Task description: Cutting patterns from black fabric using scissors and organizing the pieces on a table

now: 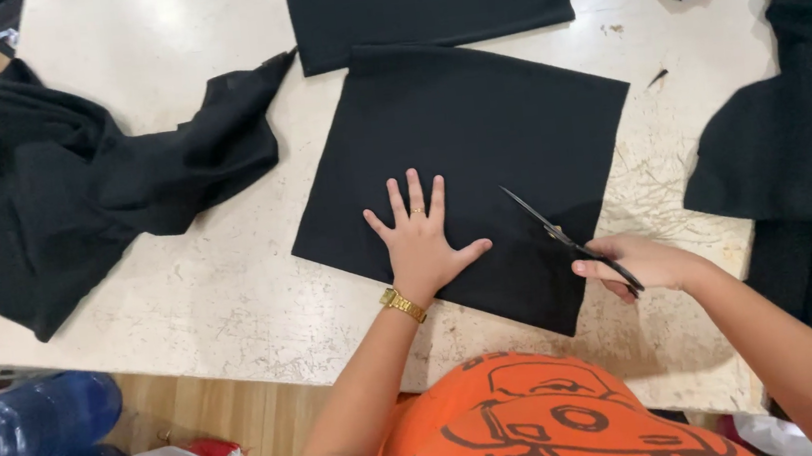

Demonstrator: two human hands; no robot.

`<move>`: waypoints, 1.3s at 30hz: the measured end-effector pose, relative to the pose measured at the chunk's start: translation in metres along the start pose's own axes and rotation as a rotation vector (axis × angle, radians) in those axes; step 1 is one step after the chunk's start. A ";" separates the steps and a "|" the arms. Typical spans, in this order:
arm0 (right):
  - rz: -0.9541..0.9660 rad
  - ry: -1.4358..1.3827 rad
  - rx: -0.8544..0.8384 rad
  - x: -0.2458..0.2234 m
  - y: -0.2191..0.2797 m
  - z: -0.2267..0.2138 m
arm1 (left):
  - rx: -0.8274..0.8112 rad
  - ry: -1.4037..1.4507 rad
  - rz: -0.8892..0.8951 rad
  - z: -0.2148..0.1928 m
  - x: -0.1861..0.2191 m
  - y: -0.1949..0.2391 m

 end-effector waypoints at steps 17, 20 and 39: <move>-0.069 0.018 -0.002 -0.034 -0.023 -0.010 | -0.032 0.026 -0.016 -0.002 0.000 -0.002; -0.072 0.018 -0.006 -0.037 -0.032 -0.009 | -0.045 0.030 -0.022 -0.003 0.002 -0.001; -0.053 0.065 -0.055 -0.077 -0.060 -0.033 | -0.020 0.047 -0.008 -0.001 -0.002 -0.002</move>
Point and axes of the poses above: each hand's wrist, its own y-axis away from the middle knuckle, its own z-axis out of the palm, x = y × z, the point moved 2 cm from there along -y, towards the middle knuckle, and after that the axes turned 9 degrees about y, right-handed, at the moved point
